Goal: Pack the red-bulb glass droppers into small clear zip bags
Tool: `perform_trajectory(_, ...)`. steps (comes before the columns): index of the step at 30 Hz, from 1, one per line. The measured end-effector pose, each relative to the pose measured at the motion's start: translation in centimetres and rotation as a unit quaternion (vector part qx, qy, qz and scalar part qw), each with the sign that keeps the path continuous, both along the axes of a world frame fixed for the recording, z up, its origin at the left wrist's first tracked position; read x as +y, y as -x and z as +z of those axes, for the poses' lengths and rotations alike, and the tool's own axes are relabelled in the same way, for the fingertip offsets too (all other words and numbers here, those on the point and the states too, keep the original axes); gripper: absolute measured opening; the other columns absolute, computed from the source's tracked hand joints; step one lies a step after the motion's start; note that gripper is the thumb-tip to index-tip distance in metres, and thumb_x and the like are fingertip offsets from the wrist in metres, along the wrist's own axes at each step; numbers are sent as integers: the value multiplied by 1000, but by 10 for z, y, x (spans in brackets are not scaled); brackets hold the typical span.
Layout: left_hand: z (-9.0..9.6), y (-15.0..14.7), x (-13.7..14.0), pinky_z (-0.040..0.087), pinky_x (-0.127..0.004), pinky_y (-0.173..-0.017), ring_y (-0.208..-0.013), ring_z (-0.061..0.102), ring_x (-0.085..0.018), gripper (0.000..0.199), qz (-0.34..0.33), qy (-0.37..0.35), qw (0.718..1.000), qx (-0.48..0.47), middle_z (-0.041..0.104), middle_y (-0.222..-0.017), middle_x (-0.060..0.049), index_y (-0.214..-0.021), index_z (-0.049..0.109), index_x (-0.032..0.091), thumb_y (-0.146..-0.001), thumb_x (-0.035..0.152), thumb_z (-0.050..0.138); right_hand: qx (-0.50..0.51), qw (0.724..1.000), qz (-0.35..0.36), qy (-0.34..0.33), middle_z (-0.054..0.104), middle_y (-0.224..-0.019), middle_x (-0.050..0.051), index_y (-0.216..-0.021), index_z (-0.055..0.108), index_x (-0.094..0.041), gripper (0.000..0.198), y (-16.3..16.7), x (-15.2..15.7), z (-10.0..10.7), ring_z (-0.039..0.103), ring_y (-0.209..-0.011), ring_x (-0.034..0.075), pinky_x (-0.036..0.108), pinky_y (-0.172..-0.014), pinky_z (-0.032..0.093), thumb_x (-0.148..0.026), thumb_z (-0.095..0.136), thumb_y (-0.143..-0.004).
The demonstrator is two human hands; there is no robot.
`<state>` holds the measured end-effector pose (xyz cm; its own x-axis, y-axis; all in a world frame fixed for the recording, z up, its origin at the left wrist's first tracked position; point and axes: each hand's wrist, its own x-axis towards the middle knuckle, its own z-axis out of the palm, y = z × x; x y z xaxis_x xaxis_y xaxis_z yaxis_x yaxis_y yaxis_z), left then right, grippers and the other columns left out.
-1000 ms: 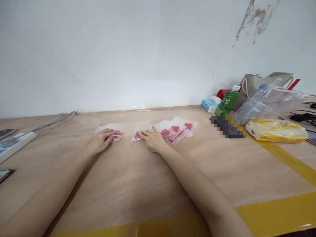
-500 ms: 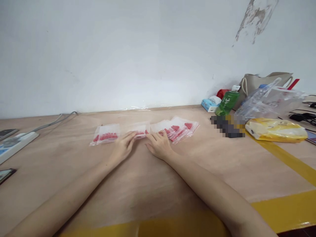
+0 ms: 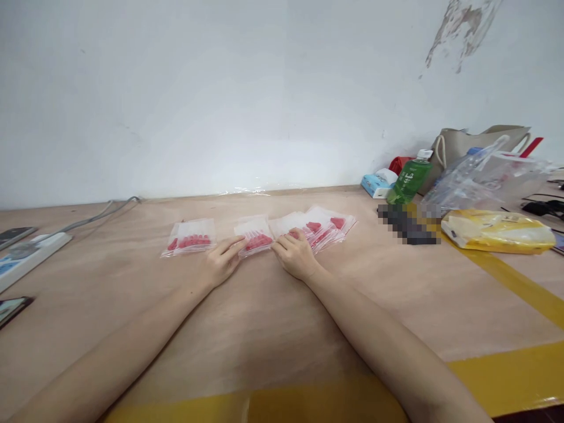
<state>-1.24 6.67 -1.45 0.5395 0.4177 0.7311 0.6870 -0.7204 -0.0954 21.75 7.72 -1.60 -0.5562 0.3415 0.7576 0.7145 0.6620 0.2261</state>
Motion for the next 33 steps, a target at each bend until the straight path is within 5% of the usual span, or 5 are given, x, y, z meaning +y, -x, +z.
perform_trajectory(5,4,10,-11,53,-29,-79,-87,64,-16,17,-31,-88,993,70,67,-95,-6,-97,62,18,-86,14,48,-15,1000,13,13,57,-66,1,-70,58,-16,21,-1,-4,1,49,-68,12,34,-85,29,-15,42,-83)
perform_trajectory(25,10,6,-9,48,-26,-63,-71,63,-15,16,7,-97,993,66,69,-81,-3,-79,63,17,-85,13,49,-24,1000,-7,-12,61,-66,-1,-70,62,-19,23,-1,-2,1,47,-68,12,37,-87,26,-13,45,-84)
perform_trajectory(33,9,5,-7,47,-27,-65,-72,62,-15,16,6,-89,994,63,68,-81,-4,-80,63,16,-86,13,48,-46,997,27,-51,61,-71,1,-75,61,-19,23,52,-2,-1,47,-74,13,37,-88,26,-14,42,-87)
